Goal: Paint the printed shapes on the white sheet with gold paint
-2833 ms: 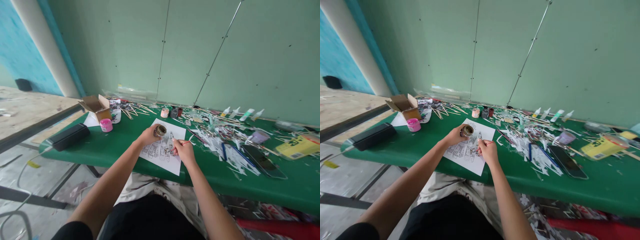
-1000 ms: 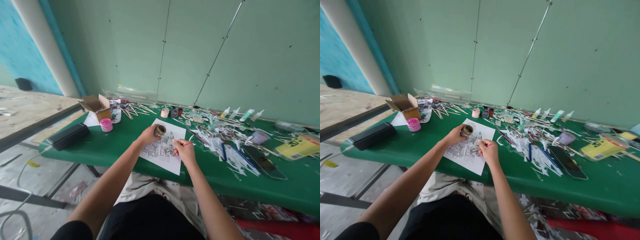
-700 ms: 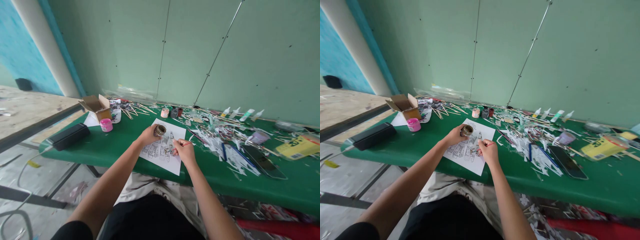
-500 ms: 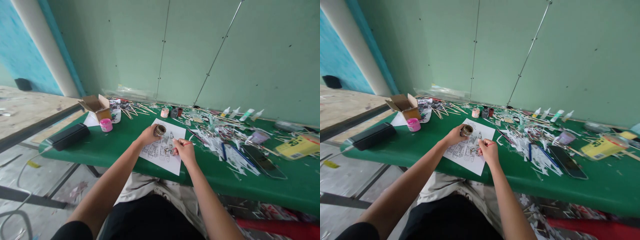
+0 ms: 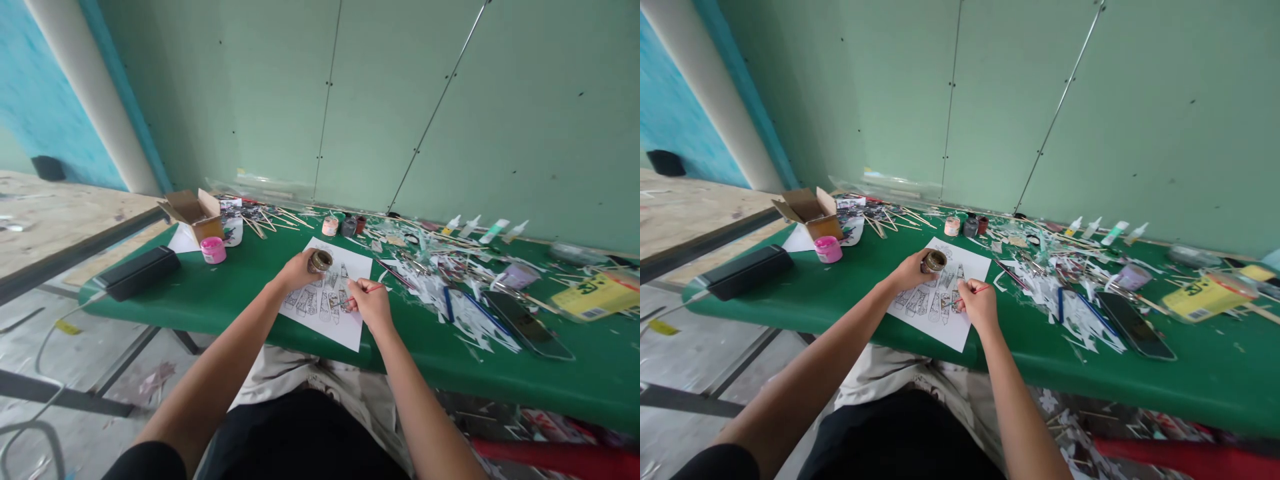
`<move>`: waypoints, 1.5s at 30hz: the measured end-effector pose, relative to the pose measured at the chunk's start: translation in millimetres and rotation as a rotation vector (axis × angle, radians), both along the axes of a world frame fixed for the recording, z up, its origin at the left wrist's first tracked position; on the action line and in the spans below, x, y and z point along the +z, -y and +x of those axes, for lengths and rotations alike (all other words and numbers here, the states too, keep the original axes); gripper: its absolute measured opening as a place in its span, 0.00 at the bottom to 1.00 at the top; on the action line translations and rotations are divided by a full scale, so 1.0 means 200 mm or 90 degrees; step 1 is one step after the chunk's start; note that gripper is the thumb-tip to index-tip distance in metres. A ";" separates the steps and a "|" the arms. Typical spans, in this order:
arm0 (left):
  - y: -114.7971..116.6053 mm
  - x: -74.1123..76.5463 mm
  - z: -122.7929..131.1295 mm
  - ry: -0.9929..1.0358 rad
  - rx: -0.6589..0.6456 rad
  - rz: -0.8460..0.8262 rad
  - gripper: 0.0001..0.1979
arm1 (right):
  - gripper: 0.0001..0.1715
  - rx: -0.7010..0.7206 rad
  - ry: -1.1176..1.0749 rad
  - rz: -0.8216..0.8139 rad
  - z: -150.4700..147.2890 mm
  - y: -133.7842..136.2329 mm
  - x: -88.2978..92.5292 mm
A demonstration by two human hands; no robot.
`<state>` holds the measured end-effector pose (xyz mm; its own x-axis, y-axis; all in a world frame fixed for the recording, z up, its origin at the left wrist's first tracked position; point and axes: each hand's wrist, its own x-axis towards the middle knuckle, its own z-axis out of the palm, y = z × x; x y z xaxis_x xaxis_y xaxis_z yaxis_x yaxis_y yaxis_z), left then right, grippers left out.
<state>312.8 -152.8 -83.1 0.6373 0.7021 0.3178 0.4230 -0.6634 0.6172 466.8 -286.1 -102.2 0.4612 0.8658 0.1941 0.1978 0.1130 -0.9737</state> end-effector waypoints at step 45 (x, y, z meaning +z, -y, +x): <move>-0.01 -0.01 0.00 -0.012 0.010 0.005 0.29 | 0.24 -0.010 0.010 -0.016 0.00 0.00 0.00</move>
<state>313.4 -151.6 -84.7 0.6320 0.7097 0.3112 0.4454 -0.6613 0.6036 467.3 -285.2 -102.3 0.4719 0.8633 0.1791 0.2143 0.0847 -0.9731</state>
